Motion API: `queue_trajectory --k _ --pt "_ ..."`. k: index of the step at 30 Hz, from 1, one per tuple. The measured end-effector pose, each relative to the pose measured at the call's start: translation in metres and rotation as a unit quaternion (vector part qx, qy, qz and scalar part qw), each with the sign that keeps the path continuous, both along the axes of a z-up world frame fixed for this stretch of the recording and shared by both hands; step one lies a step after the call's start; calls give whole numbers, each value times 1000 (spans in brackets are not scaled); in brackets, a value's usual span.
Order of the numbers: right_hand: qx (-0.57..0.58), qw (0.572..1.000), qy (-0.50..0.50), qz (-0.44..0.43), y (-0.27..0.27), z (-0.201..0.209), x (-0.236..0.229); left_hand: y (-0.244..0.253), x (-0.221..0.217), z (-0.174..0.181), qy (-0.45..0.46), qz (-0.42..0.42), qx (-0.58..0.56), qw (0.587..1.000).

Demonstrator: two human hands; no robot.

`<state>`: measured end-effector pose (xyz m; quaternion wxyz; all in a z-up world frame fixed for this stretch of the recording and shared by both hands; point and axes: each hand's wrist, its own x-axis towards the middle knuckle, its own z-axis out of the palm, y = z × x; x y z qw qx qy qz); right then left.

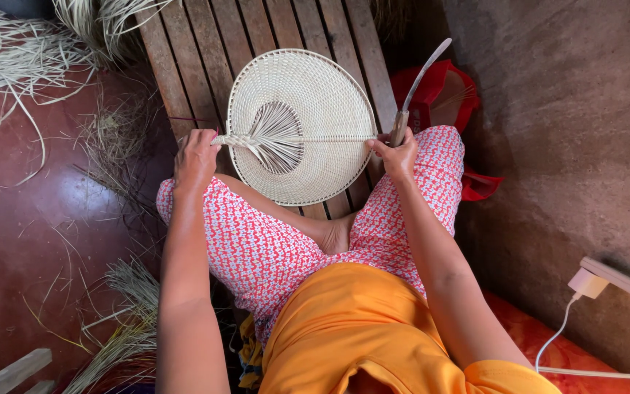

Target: Trimming the edges of a woven fan and binding it with string

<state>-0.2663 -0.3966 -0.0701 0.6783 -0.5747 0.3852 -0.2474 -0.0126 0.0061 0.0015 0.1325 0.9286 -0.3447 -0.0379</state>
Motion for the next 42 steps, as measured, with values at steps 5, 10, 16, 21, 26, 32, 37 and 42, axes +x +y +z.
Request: queue_trajectory --k 5,10,16,21,26,32,37,42 --pt "-23 1000 6 -4 1 0 0 1 1 -4 -3 1 4 1000" --pt "-40 999 15 -6 3 6 0 0 0 -2 6 5 3 1000" --pt "-66 997 34 -8 0 1 -2 -1 -1 0 8 4 3 1000" --pt "-79 996 45 -8 0 -4 -2 0 -1 -1 -6 -1 3 1000" --pt "-93 993 68 -14 5 6 0 -1 -2 4 -3 -5 -9 1000" --pt "-122 987 101 -17 6 10 -1 -1 -2 3 -18 -17 -23 999" --pt "-127 986 108 -27 12 17 2 0 -1 0 -27 -20 -26 999" --pt "-139 982 128 -28 15 22 2 0 -2 -1 -30 -23 -34 999"
